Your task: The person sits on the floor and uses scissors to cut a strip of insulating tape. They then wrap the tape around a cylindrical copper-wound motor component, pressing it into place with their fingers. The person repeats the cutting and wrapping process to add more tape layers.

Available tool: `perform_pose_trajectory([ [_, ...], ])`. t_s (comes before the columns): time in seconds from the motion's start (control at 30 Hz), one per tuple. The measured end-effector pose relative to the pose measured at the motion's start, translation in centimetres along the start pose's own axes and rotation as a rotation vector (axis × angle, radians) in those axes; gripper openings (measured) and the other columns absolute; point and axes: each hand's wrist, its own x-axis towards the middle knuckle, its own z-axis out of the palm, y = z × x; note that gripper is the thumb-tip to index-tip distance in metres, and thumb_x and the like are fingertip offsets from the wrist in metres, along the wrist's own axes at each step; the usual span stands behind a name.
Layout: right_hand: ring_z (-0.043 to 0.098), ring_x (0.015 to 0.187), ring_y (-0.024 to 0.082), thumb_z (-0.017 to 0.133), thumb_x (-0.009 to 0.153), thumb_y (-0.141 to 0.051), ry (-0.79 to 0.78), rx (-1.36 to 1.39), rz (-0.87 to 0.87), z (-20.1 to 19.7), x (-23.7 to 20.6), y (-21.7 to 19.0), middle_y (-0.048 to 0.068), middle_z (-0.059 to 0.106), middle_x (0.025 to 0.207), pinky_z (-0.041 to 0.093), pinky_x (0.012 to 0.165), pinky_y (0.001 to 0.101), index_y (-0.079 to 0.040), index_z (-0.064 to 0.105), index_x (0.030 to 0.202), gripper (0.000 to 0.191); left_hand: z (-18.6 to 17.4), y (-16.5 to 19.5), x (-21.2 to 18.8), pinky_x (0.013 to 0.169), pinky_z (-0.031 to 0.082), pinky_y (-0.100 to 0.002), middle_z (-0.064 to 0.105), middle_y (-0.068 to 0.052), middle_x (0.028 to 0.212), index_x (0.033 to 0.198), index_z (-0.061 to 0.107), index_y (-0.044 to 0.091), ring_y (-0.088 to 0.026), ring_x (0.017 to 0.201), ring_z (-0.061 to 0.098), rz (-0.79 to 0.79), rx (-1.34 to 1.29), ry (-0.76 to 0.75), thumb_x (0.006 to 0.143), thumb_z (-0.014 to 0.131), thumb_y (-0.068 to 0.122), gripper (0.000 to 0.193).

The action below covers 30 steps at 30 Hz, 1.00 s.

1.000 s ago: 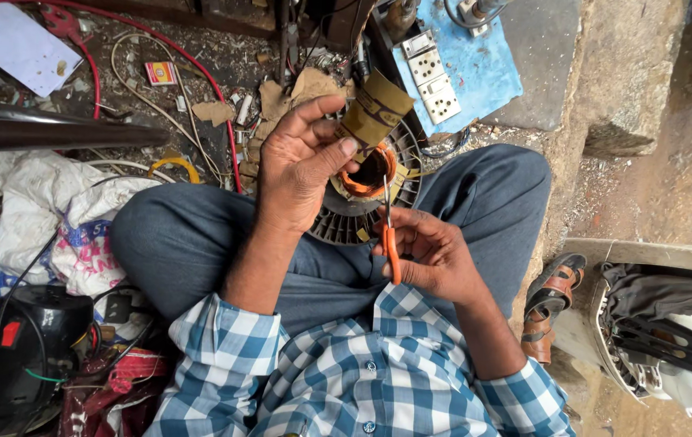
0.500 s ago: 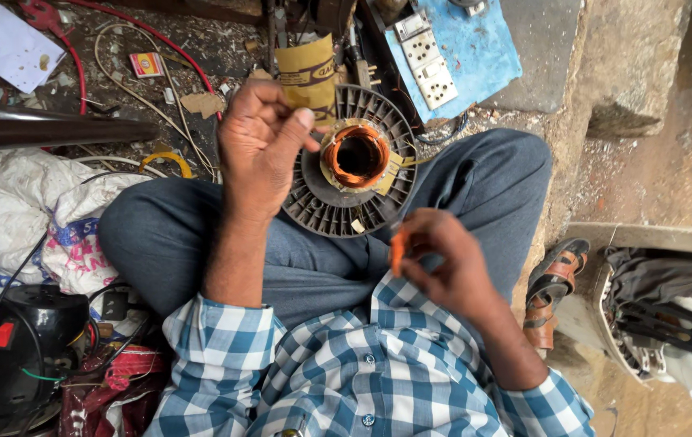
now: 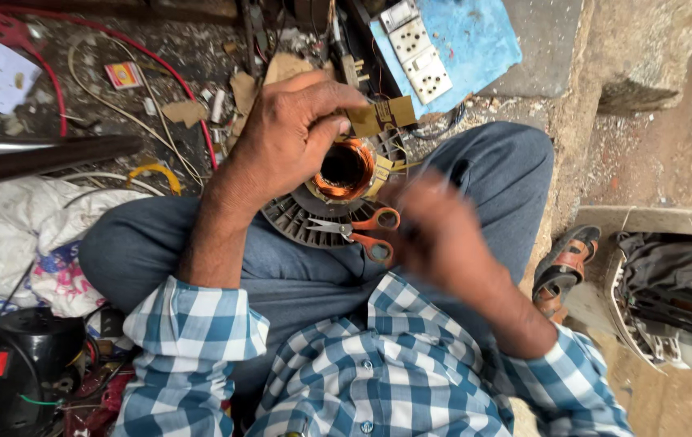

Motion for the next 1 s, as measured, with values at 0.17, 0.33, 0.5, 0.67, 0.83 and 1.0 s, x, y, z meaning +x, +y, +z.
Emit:
perform_pose_trajectory([
  [0.17,0.062,0.107,0.013,0.087,0.088,-0.019,0.305,0.323,0.129,-0.1,3.8,3.1,0.008,0.06,0.122,0.055,0.082,0.0232,0.002,0.049,0.132,0.061,0.3,-0.9,-0.7,0.076,0.06,-0.033,0.069,-0.008,0.101,0.119,0.074,0.008,-0.023,0.092,0.072,0.09,-0.024,0.008,0.097,0.071,-0.005,0.025],
  [0.33,0.064,0.086,0.008,0.084,0.096,-0.006,0.231,0.488,0.314,2.6,4.6,4.2,0.005,0.072,0.101,0.05,0.072,0.021,0.001,0.064,0.122,0.034,0.8,-1.6,-1.0,0.082,0.063,-0.033,0.069,-0.011,0.108,0.124,0.07,0.005,-0.025,0.098,0.074,0.116,-0.021,0.058,0.097,0.073,-0.005,0.03],
  [0.5,0.067,0.098,0.008,0.081,0.1,-0.001,0.344,0.483,0.211,4.2,3.7,4.3,0.006,0.072,0.108,0.058,0.09,0.0232,0.002,0.063,0.12,0.027,0.7,-1.6,-1.6,0.086,0.063,-0.032,0.07,-0.014,0.112,0.124,0.066,0.002,-0.026,0.102,0.074,0.137,0.054,0.149,0.093,0.077,-0.002,0.034],
  [0.67,0.069,0.098,0.008,0.08,0.103,-0.001,0.394,0.54,0.169,4.4,3.5,4.1,0.006,0.071,0.109,0.058,0.087,0.0213,0.003,0.061,0.121,0.026,0.2,-1.0,-2.3,0.073,0.062,-0.027,0.068,-0.008,0.096,0.118,0.068,0.004,-0.016,0.086,0.073,0.087,-0.048,0.17,0.096,0.08,-0.001,0.025],
  [0.83,0.07,0.094,0.009,0.079,0.102,-0.001,0.357,0.441,0.168,4.4,3.6,3.7,0.008,0.071,0.104,0.059,0.079,0.0225,0.003,0.062,0.119,0.024,0.1,-0.6,-2.6,0.066,0.058,-0.027,0.067,-0.007,0.089,0.109,0.069,0.003,-0.015,0.081,0.071,0.1,0.02,0.164,0.095,0.081,-0.001,0.019],
  [1.0,0.071,0.092,0.01,0.078,0.103,0.001,0.333,0.351,0.109,4.2,3.4,3.7,0.01,0.073,0.105,0.06,0.076,0.0213,0.003,0.062,0.122,0.025,0.2,-0.3,-2.8,0.065,0.058,-0.027,0.069,-0.009,0.092,0.103,0.068,0.001,-0.015,0.081,0.073,0.054,-0.016,0.173,0.095,0.079,-0.004,0.014],
])
